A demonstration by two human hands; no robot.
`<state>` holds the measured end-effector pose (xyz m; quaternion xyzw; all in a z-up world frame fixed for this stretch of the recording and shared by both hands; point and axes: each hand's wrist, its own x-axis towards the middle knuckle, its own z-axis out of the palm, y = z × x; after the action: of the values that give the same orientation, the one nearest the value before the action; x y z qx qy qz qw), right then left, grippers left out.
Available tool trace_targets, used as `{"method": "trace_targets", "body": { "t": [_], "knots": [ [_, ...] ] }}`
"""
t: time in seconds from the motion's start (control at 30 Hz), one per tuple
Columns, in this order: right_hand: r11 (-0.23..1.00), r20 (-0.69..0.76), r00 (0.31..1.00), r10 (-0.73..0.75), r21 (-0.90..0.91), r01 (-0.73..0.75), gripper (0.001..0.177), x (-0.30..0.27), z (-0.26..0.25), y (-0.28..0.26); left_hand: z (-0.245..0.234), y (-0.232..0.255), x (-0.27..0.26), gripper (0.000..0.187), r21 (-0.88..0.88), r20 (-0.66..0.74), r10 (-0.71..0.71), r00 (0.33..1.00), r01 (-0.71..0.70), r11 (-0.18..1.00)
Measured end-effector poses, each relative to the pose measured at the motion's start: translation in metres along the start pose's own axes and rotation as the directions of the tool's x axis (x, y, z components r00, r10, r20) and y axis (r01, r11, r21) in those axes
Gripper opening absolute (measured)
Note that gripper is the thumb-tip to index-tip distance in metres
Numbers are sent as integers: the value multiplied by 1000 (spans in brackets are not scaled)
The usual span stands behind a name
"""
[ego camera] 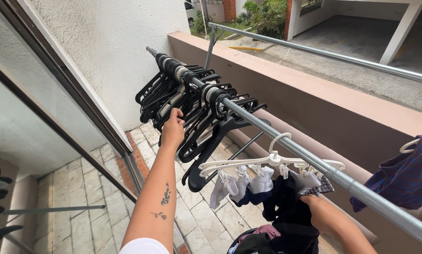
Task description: Hang washed laundry on a drying rack on a balcony.
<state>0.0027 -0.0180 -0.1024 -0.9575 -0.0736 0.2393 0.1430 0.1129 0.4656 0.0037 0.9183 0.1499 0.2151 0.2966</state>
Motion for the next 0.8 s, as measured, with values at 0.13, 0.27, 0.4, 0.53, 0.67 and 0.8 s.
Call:
{"method": "trace_targets", "body": {
  "t": [0.13,0.27,0.4,0.53,0.67,0.8],
  "knots": [
    [993,38,995,91,72,-93,81,-23,-14,-16,1,8,-7,19,42,-1,82,997,-82,996],
    [994,4,996,90,67,-90,82,-31,-22,-21,1,16,-7,26,115,73,39,997,-48,992],
    [997,-34,997,75,7,-75,84,-17,-6,-1,21,8,3,28,207,145,-36,989,5,978],
    [1000,-72,997,-14,-16,13,81,-4,10,18,24,9,4,22,208,138,-58,989,29,978],
    [997,-3,997,76,34,-76,80,-25,-11,-4,6,23,2,24,129,12,40,999,-41,991],
    [995,-20,996,91,41,-90,79,-26,-8,3,-27,37,-20,25,251,-44,148,988,-132,959]
  ]
}}
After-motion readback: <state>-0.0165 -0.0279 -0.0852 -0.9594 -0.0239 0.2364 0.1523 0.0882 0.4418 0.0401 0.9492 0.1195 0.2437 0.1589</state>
